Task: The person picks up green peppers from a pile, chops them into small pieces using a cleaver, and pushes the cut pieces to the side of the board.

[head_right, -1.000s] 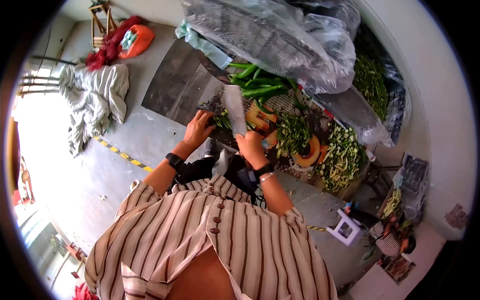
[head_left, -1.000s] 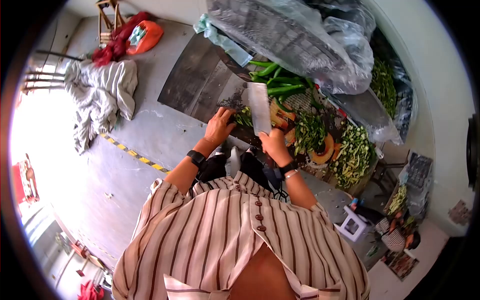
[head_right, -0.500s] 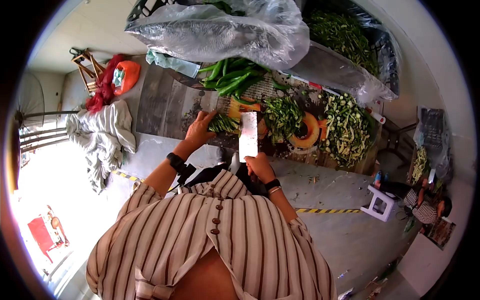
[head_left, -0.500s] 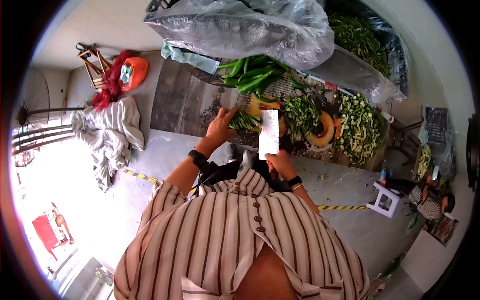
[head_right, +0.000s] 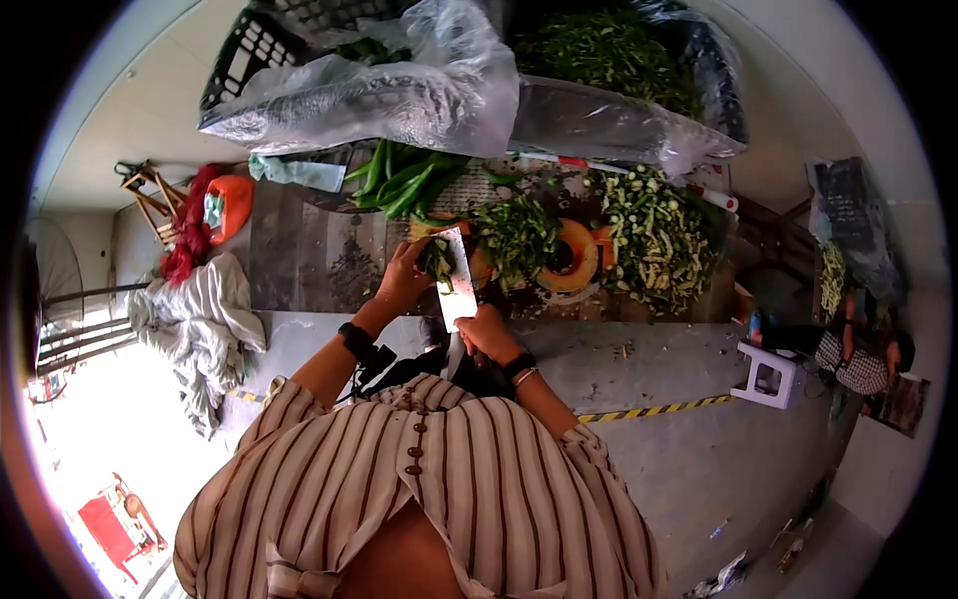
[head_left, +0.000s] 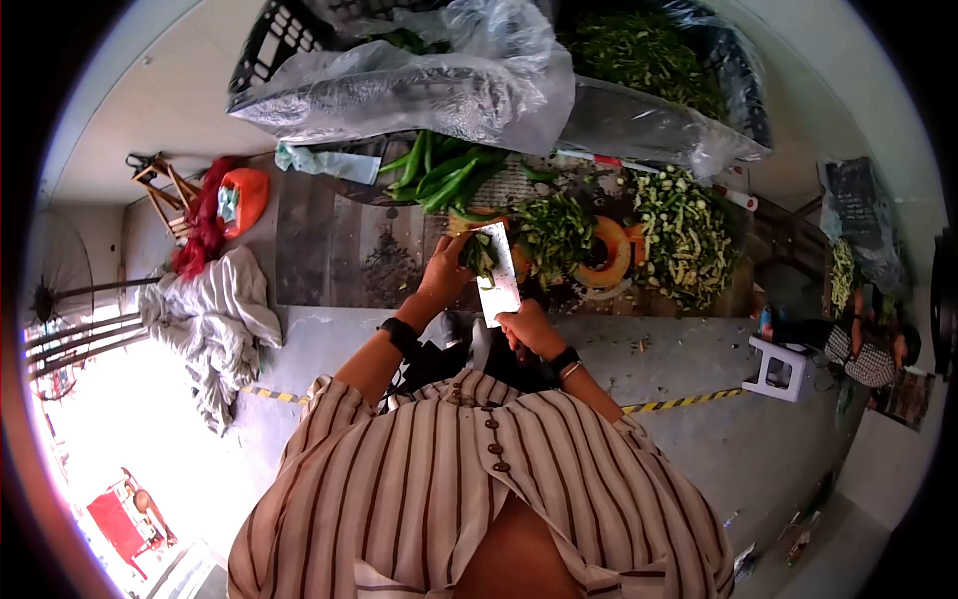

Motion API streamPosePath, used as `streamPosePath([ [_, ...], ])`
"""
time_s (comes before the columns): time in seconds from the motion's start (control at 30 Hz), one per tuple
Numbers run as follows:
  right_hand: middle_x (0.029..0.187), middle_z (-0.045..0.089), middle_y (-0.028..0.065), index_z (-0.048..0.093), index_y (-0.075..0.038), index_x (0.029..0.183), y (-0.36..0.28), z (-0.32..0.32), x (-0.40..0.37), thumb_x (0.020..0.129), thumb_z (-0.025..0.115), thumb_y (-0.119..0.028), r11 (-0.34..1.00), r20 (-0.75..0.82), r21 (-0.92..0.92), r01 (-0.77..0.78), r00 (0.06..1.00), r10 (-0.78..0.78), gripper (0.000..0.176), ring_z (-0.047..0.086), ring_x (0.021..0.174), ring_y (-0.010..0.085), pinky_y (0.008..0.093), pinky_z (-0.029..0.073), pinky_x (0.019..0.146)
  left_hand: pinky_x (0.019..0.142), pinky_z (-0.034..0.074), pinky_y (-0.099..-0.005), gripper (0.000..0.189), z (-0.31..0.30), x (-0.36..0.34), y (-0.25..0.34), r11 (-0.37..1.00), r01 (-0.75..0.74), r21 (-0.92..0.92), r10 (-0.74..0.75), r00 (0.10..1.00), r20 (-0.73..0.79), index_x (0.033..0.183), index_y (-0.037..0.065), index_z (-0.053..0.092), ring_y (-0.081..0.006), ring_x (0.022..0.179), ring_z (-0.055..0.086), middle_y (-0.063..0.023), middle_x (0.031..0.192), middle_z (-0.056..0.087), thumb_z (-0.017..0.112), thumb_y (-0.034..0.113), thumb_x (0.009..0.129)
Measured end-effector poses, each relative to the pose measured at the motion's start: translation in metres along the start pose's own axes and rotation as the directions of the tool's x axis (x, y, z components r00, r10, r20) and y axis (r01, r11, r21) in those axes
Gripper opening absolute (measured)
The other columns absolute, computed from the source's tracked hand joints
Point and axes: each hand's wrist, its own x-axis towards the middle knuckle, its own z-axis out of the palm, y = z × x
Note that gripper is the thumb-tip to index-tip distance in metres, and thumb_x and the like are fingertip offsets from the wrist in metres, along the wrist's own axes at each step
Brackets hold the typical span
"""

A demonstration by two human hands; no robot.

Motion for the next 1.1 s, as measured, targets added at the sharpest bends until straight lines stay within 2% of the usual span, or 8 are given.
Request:
streamPosePath([
  [0.1,0.039,0.048,0.0072,0.049,0.003,0.046,-0.009,-0.018,-0.009,0.078,0.056,-0.015,0.999,-0.106,0.037,-0.004,0.994,0.007,0.037,0.050,0.033,0.0163,0.0287,0.040,0.036,0.068,0.049,-0.0307,0.062,0.022,0.025,0.020,0.975,-0.218,-0.036,0.213,0.972,-0.101,0.125,0.007,0.046,-0.0247,0.083,0.057,-0.0129,0.103,0.050,0.067,-0.002,0.067],
  [0.13,0.039,0.047,0.0071,0.049,0.003,0.045,-0.011,-0.026,-0.011,0.078,0.056,-0.016,0.999,-0.168,0.044,-0.011,0.986,0.018,0.038,0.050,0.033,0.0165,0.0290,0.040,0.036,0.070,0.049,-0.0311,0.062,0.026,0.033,0.027,0.988,-0.154,-0.031,0.152,0.987,-0.049,0.124,0.006,0.046,-0.0261,0.085,0.058,-0.0141,0.104,0.050,0.068,-0.002,0.067],
  [0.3,0.042,0.050,0.0126,0.050,0.005,0.048,-0.020,-0.068,-0.019,0.076,0.054,-0.016,0.983,-0.308,-0.183,0.013,0.949,-0.070,0.035,0.051,0.035,0.0241,0.0340,0.043,0.039,0.070,0.048,-0.0342,0.064,0.038,0.062,0.070,0.981,-0.167,-0.094,0.171,0.984,0.041,0.127,0.008,0.044,-0.0271,0.086,0.058,-0.0143,0.106,0.051,0.069,0.001,0.068],
  [0.37,0.047,0.051,0.0175,0.051,0.007,0.055,-0.006,-0.082,-0.013,0.076,0.055,-0.016,0.883,-0.514,-0.469,0.023,0.805,-0.295,0.031,0.053,0.044,0.0327,0.0391,0.043,0.045,0.069,0.048,-0.0346,0.063,0.041,0.065,0.077,0.984,-0.178,0.003,0.177,0.982,0.059,0.127,0.010,0.044,-0.0269,0.083,0.057,-0.0143,0.108,0.051,0.068,0.004,0.069],
  [0.5,0.050,0.050,0.0194,0.050,0.007,0.059,-0.007,-0.099,-0.019,0.075,0.056,-0.016,0.890,-0.553,-0.457,0.007,0.781,-0.290,0.029,0.054,0.048,0.0351,0.0406,0.042,0.047,0.068,0.048,-0.0324,0.058,0.039,0.056,0.065,0.986,-0.165,-0.032,0.168,0.974,0.152,0.126,0.009,0.046,-0.0234,0.077,0.059,-0.0145,0.115,0.050,0.066,0.003,0.072],
  [0.63,0.038,0.046,0.0063,0.047,0.001,0.045,-0.024,-0.095,-0.033,0.082,0.056,-0.015,0.977,-0.545,-0.190,0.101,0.817,-0.191,0.041,0.046,0.032,0.0154,0.0297,0.038,0.035,0.070,0.048,-0.0364,0.047,0.028,0.033,0.039,0.970,-0.235,-0.069,0.235,0.972,0.004,0.118,0.007,0.051,-0.0281,0.079,0.058,-0.0129,0.110,0.052,0.061,0.003,0.073],
  [0.73,0.041,0.047,0.0057,0.048,0.000,0.048,-0.022,-0.094,-0.032,0.083,0.055,-0.013,0.994,-0.561,-0.073,0.079,0.821,-0.107,0.039,0.046,0.033,0.0145,0.0289,0.039,0.036,0.069,0.048,-0.0328,0.038,0.000,0.012,0.036,0.987,-0.023,-0.157,0.031,0.998,0.051,0.111,0.006,0.057,-0.0248,0.077,0.058,-0.0113,0.108,0.053,0.059,0.000,0.074],
  [1.1,0.044,0.047,0.0051,0.050,0.000,0.056,-0.018,-0.095,-0.030,0.084,0.054,-0.012,0.992,-0.534,0.052,0.111,0.843,-0.066,0.030,0.046,0.035,0.0144,0.0282,0.040,0.038,0.074,0.048,-0.0329,0.042,-0.023,0.008,0.003,0.992,0.016,0.126,0.006,0.985,-0.172,0.114,0.009,0.056,-0.0270,0.087,0.058,-0.0102,0.108,0.055,0.058,0.001,0.073],
])
